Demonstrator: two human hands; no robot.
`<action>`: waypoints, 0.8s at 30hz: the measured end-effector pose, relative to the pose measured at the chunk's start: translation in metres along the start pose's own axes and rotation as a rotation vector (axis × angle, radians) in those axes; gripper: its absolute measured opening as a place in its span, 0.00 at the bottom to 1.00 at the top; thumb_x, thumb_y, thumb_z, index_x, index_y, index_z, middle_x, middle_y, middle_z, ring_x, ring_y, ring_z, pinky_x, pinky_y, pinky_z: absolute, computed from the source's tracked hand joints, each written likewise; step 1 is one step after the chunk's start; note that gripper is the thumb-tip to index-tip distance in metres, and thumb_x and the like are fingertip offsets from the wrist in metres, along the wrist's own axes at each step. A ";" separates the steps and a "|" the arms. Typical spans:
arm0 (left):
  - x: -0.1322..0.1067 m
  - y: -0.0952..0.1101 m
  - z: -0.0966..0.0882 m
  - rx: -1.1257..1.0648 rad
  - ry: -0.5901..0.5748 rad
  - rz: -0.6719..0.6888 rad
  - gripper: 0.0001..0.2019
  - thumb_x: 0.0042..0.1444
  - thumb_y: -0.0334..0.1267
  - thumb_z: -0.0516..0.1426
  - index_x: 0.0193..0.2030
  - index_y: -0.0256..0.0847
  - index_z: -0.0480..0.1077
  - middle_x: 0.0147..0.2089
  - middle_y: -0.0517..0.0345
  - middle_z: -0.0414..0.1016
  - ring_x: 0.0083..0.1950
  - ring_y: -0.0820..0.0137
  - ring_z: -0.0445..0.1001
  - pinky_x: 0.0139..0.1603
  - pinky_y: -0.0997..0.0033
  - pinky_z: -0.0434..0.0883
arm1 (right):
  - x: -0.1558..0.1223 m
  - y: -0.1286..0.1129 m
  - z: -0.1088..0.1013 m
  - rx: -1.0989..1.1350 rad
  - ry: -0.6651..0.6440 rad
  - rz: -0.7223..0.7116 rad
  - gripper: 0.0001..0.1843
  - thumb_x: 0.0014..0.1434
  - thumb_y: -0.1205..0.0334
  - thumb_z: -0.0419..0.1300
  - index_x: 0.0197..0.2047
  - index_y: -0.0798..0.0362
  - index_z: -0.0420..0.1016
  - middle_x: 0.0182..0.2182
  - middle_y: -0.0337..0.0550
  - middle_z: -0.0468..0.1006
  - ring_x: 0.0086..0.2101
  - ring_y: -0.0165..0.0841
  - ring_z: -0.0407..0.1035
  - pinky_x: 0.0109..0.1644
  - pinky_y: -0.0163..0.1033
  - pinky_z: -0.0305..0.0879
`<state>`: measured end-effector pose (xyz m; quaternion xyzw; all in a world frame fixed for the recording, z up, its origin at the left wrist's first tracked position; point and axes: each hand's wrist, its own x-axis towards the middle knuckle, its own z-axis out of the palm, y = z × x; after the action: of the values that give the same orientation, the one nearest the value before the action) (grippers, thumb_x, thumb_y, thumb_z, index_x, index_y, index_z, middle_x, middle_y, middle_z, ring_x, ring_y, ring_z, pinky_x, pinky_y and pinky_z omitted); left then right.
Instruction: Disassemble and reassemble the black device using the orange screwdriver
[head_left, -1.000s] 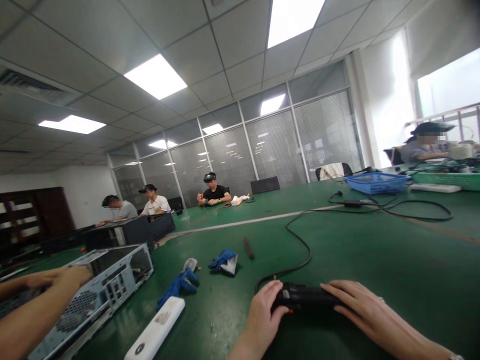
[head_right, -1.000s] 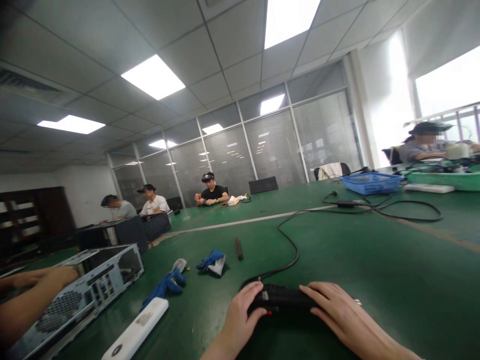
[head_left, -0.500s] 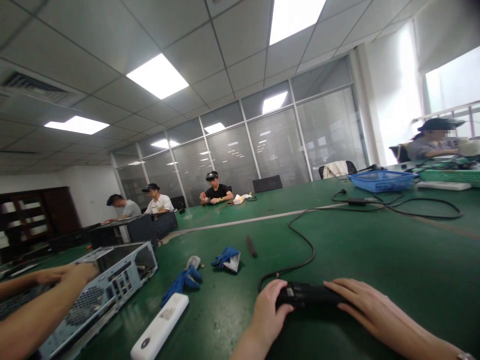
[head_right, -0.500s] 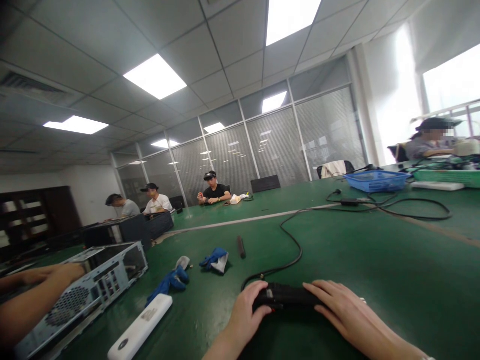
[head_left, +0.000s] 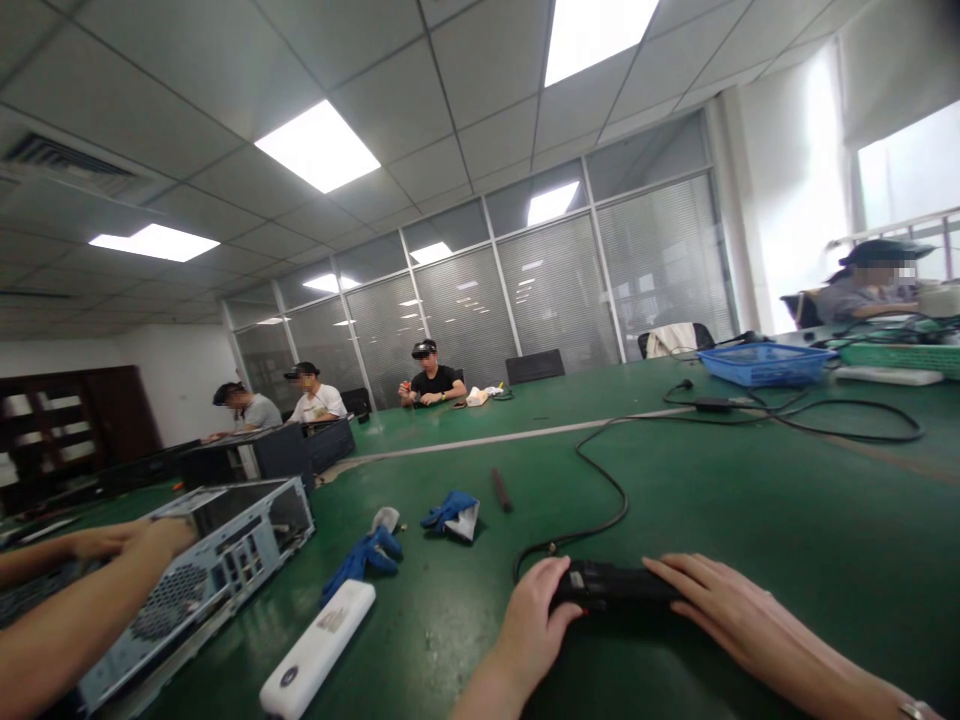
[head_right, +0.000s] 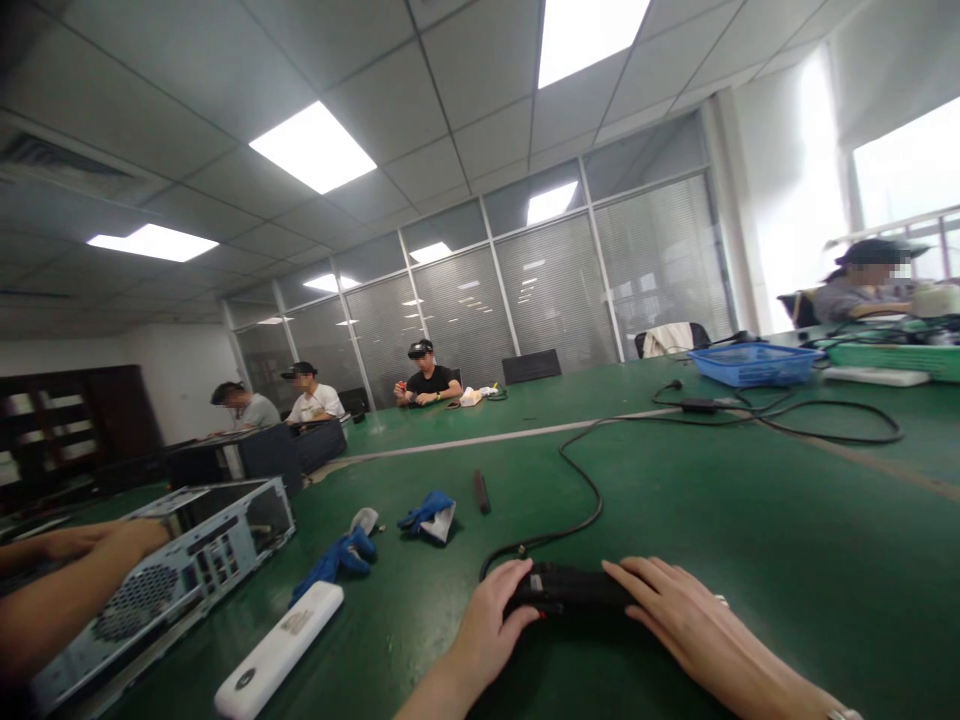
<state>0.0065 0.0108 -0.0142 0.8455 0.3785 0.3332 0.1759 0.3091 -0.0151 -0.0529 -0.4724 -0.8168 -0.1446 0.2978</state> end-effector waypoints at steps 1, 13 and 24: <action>0.001 0.000 0.000 -0.003 0.003 0.010 0.24 0.56 0.33 0.61 0.61 0.42 0.67 0.61 0.49 0.69 0.62 0.59 0.67 0.65 0.58 0.62 | 0.001 0.000 -0.001 0.007 -0.008 0.000 0.24 0.65 0.52 0.53 0.64 0.39 0.61 0.52 0.44 0.74 0.47 0.40 0.72 0.49 0.44 0.72; 0.007 -0.012 0.003 -0.024 -0.011 0.076 0.24 0.58 0.33 0.59 0.62 0.44 0.65 0.63 0.52 0.67 0.63 0.61 0.65 0.66 0.54 0.61 | 0.007 -0.007 -0.020 0.047 -0.126 0.023 0.23 0.67 0.54 0.48 0.65 0.44 0.59 0.53 0.48 0.72 0.48 0.40 0.70 0.51 0.49 0.69; 0.008 -0.009 0.002 -0.005 -0.025 0.072 0.24 0.57 0.32 0.60 0.61 0.44 0.65 0.62 0.52 0.68 0.63 0.60 0.66 0.66 0.54 0.61 | 0.010 -0.009 -0.024 0.098 -0.162 0.048 0.23 0.68 0.56 0.47 0.65 0.44 0.59 0.54 0.47 0.70 0.49 0.39 0.68 0.53 0.47 0.68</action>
<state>0.0074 0.0225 -0.0175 0.8622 0.3448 0.3297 0.1706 0.3064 -0.0252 -0.0274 -0.4870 -0.8327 -0.0586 0.2568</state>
